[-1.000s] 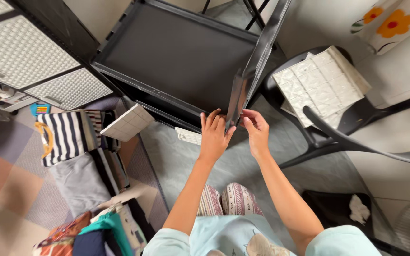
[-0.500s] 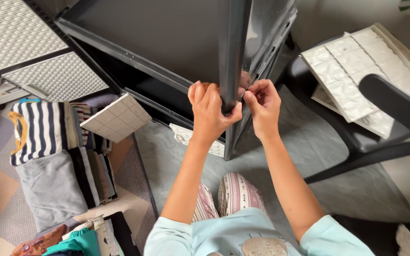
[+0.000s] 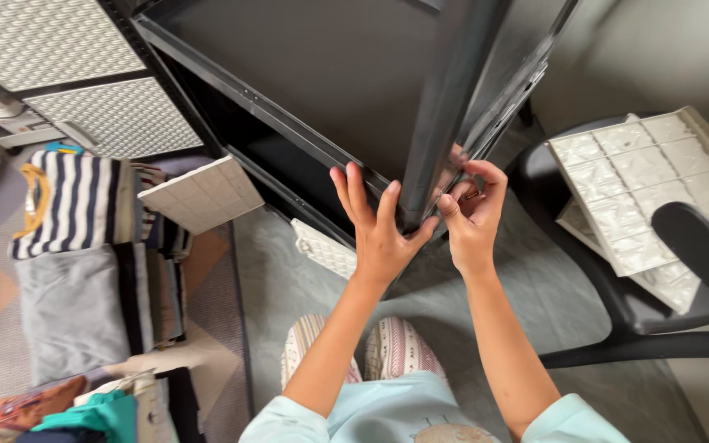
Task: The person assembles a black plastic storage box by hand, snapping the lid and base together and aligning the edges. The person then picks up a yellow comb from a nearby shelf and places it on the assembled box.
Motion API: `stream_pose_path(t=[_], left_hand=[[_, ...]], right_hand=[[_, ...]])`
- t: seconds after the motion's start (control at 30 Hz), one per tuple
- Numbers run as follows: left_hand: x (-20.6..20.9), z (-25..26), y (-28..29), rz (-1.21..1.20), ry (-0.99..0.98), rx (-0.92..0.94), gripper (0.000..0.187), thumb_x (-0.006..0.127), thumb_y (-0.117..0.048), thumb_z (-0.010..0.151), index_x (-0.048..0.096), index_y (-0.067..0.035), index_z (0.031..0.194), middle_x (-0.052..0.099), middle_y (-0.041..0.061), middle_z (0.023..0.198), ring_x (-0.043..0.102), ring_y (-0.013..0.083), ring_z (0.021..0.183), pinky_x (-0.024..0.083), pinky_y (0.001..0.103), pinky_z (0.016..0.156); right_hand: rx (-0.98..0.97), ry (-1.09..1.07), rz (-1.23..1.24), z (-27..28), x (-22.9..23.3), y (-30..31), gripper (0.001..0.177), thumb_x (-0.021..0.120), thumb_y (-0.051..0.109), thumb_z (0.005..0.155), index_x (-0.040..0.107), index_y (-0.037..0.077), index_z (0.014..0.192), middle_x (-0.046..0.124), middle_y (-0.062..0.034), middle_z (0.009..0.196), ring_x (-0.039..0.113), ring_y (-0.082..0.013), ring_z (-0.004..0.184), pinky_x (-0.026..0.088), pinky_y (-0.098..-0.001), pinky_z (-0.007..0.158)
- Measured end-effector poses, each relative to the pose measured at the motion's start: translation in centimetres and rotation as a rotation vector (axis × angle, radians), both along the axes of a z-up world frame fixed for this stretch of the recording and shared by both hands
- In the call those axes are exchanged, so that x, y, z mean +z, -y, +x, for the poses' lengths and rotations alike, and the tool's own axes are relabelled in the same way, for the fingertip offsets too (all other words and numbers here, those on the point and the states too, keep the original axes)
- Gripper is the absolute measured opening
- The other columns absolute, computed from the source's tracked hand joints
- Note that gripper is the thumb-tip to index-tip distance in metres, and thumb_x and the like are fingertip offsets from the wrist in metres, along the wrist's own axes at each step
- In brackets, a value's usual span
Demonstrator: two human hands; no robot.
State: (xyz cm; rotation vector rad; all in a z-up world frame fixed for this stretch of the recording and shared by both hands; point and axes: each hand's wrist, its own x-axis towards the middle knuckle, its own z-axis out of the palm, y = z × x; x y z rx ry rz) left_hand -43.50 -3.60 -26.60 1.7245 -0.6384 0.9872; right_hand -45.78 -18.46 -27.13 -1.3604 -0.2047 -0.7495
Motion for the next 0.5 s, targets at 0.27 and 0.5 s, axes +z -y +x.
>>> stream_pose_path(t=[0.27, 0.5], left_hand=[[-0.6, 1.4, -2.9, 0.124, 0.051, -0.102, 0.070, 0.090, -0.015, 0.083, 0.056, -0.017, 0.144, 0.024, 0.023, 0.169, 0.020, 0.0563, 0.158, 0.031, 0.063, 0.130], [-0.2, 1.5, -4.8, 0.146, 0.066, -0.110, 0.065, 0.090, -0.017, 0.082, 0.059, -0.011, 0.138, 0.027, 0.024, 0.166, 0.022, 0.0543, 0.157, 0.031, 0.061, 0.128]], right_hand=[[-0.177, -0.034, -0.118, 6.5, -3.0, 9.7, 0.075, 0.079, 0.030, 0.097, 0.036, 0.013, 0.157, 0.044, -0.0076, 0.146, 0.047, -0.0202, 0.129, 0.042, -0.0381, 0.115], [0.005, 0.002, -0.016, 12.6, -3.7, 14.1, 0.072, 0.069, 0.034, 0.108, 0.025, 0.009, 0.160, 0.044, -0.0070, 0.157, 0.044, -0.0175, 0.143, 0.036, -0.0335, 0.123]])
